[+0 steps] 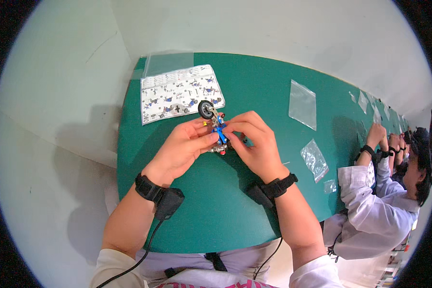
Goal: The recorder is assembling a small toy motorcycle using various plastic parts and a small wrench tool.
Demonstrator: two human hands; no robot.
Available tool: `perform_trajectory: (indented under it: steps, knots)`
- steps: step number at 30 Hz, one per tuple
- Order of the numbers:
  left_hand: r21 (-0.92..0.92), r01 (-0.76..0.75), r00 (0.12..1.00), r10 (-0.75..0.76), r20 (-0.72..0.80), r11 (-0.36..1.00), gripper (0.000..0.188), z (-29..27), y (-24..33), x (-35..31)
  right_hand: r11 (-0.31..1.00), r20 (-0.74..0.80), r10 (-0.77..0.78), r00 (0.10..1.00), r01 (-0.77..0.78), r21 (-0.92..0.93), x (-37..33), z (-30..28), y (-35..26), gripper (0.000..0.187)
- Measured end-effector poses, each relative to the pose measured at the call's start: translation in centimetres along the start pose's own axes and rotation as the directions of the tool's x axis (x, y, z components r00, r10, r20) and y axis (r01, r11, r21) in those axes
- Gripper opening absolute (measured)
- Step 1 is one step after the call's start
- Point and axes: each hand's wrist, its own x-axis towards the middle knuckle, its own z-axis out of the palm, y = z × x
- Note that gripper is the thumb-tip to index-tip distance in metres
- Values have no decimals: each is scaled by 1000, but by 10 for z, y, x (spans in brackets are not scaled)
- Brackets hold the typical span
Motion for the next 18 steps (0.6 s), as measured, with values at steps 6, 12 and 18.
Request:
perform_trajectory:
  steps: [6, 12, 18]
  knots:
    - [16, -12, 1000, 13, -13, 1000, 45, -3, -1, 2, 1000, 16, 0, 1000, 0, 14, 2, 1, 2, 21]
    - [4, -17, 1000, 17, 1, 1000, 45, 1, 0, 3, 999, 10, -39, 999, 39, -17, 3, -1, 6, 21]
    - [23, -25, 1000, 25, -12, 999, 46, 1, 1, 2, 994, 27, -61, 998, 63, -88, 5, 0, 7, 21]
